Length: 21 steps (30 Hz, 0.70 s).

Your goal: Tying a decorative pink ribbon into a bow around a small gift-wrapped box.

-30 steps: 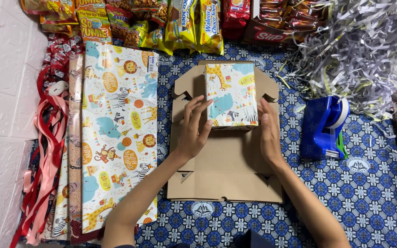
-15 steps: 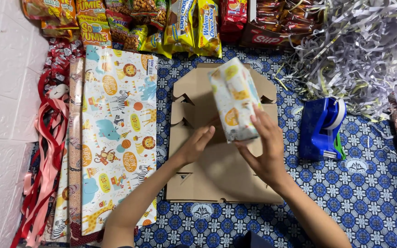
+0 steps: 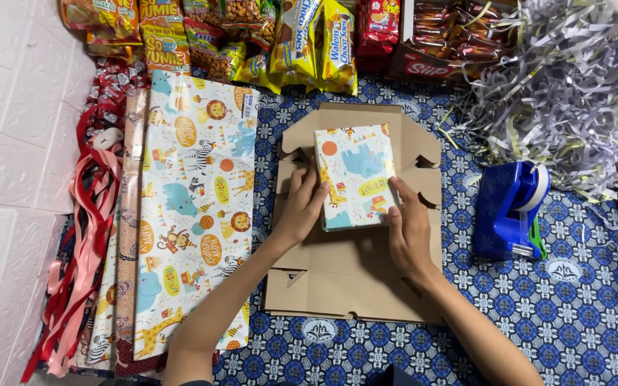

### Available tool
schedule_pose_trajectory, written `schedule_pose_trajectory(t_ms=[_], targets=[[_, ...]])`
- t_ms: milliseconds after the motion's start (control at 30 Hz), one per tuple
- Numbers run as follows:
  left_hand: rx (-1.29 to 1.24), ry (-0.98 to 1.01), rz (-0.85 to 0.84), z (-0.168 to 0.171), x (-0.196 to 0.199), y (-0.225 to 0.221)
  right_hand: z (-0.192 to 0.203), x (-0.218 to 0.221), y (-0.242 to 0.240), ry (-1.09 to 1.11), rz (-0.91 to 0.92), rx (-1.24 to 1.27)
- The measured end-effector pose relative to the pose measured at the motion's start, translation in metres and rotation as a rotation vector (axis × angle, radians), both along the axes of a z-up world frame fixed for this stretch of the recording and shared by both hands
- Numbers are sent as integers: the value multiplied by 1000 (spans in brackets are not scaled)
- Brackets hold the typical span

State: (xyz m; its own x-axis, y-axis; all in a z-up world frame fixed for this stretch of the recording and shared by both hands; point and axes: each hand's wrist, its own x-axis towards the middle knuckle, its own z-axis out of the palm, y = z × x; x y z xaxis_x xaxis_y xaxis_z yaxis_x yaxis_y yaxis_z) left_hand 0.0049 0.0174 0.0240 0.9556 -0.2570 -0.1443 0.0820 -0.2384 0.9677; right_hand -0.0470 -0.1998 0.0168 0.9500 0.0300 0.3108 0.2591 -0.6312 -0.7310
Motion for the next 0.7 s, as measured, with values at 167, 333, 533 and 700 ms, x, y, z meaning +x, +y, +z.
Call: schedule_pose_trajectory(t_ms=[167, 333, 533, 700], targets=[[0, -114, -85, 6, -1, -3, -2, -1, 1, -116, 8, 94], [58, -210, -50, -19, 16, 16, -3, -1, 0, -66, 4, 244], [240, -472, 198, 42, 34, 106, -13, 1, -6, -96, -95, 349], [773, -483, 937, 42, 37, 215, -7, -1, -2, -109, -122, 341]])
